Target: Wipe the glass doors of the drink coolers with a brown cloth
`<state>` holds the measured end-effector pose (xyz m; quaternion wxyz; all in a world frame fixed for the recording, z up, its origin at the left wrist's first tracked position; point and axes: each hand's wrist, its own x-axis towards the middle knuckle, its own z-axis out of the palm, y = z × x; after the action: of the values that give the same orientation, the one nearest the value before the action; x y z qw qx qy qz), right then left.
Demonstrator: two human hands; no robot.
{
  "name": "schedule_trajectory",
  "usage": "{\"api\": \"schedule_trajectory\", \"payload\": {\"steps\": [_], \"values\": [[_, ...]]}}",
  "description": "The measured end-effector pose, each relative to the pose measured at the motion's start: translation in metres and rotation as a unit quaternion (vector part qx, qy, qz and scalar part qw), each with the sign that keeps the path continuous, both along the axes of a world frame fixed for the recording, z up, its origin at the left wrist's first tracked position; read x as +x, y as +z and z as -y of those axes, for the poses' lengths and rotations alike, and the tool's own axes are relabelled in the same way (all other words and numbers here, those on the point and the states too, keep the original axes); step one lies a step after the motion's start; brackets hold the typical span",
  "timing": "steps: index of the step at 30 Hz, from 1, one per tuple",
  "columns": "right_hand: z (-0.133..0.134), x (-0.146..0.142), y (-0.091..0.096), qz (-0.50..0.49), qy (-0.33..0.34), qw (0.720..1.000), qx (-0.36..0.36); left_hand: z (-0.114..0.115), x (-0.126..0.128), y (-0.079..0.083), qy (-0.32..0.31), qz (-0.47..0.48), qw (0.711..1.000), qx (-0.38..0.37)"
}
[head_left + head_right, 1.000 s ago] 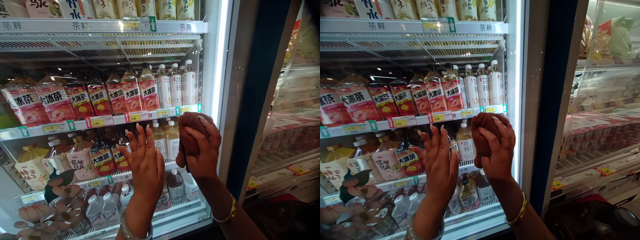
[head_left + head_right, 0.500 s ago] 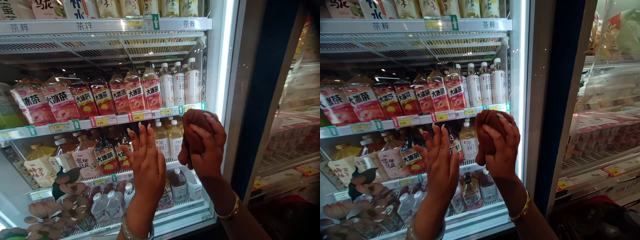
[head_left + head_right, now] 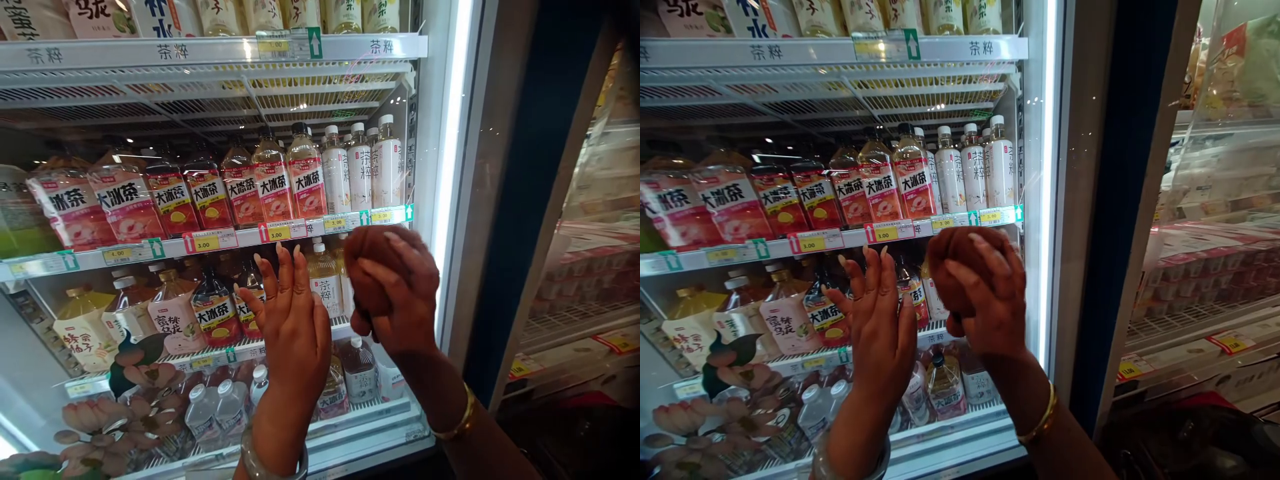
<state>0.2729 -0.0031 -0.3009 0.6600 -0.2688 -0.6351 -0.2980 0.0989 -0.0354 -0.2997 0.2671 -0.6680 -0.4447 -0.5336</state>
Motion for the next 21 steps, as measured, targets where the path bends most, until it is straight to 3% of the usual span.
{"api": "schedule_trajectory", "payload": {"steps": [4, 10, 13, 17, 21], "values": [[0.001, -0.003, 0.003, -0.046, -0.013, 0.999, -0.005, 0.0, -0.002, 0.001, 0.002, -0.001, 1.0, 0.004], [0.016, -0.04, -0.007, 0.043, 0.016, 0.999, -0.027, -0.001, -0.005, 0.001, -0.011, -0.007, 1.0, 0.008], [0.012, -0.029, -0.006, 0.048, 0.016, 0.999, -0.019, -0.001, -0.004, 0.001, -0.011, -0.004, 1.0, 0.006], [0.002, -0.001, 0.003, -0.049, -0.003, 0.998, -0.026, -0.001, -0.003, 0.001, 0.001, 0.001, 1.0, 0.007], [0.006, -0.008, 0.004, -0.073, -0.009, 0.997, -0.037, -0.002, -0.004, 0.0, 0.002, -0.007, 1.0, 0.003]]}}
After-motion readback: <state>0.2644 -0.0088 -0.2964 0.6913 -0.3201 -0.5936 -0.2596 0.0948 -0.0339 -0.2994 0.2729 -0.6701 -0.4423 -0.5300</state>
